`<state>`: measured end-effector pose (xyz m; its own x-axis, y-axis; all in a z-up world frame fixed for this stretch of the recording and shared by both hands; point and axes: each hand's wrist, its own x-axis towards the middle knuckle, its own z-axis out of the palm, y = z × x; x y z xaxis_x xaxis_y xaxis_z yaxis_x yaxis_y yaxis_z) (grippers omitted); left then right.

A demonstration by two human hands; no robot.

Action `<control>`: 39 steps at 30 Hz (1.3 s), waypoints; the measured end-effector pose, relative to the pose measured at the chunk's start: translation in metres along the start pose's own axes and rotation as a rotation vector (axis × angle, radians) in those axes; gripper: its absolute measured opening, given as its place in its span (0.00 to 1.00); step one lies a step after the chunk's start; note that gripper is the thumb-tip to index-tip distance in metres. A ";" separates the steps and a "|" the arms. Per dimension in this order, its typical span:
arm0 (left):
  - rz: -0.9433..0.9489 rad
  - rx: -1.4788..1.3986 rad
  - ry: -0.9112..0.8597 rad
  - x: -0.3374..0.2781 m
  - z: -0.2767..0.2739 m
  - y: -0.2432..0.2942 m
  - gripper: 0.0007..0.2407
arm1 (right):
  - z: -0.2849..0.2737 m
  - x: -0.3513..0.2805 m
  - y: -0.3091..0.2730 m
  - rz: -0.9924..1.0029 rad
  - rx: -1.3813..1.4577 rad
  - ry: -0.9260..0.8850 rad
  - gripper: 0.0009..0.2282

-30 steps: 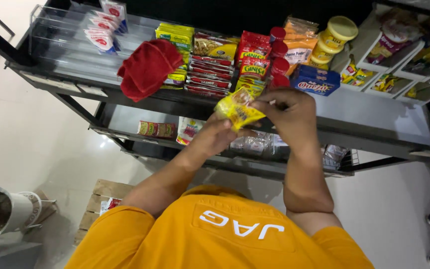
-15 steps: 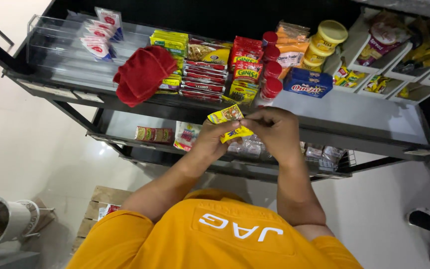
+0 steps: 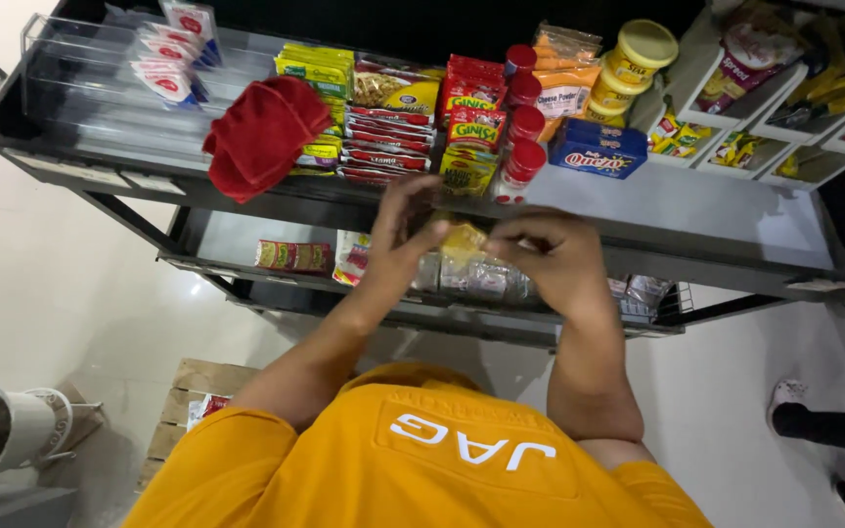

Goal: Organizing and cleaning seasoning packets on a display shelf using a cloth.

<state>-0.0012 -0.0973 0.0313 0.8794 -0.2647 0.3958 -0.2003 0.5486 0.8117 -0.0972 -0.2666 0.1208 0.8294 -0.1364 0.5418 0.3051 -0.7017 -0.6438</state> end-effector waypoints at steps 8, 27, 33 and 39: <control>0.004 -0.031 0.017 0.003 -0.054 0.000 0.15 | 0.021 -0.043 0.065 0.277 0.060 -0.187 0.04; -0.017 0.589 -0.640 -0.007 -0.049 0.030 0.08 | 0.068 -0.082 0.083 0.357 0.390 -0.248 0.06; 0.035 0.574 -0.456 -0.011 -0.055 0.017 0.07 | 0.064 -0.081 0.072 0.311 0.391 -0.150 0.12; 0.000 0.425 -0.481 -0.012 -0.057 0.008 0.07 | 0.063 -0.076 0.068 0.156 0.467 -0.053 0.02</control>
<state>0.0109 -0.0449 0.0083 0.6073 -0.6448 0.4642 -0.4406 0.2128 0.8721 -0.1099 -0.2604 0.0019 0.9008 -0.1713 0.3991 0.3423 -0.2855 -0.8952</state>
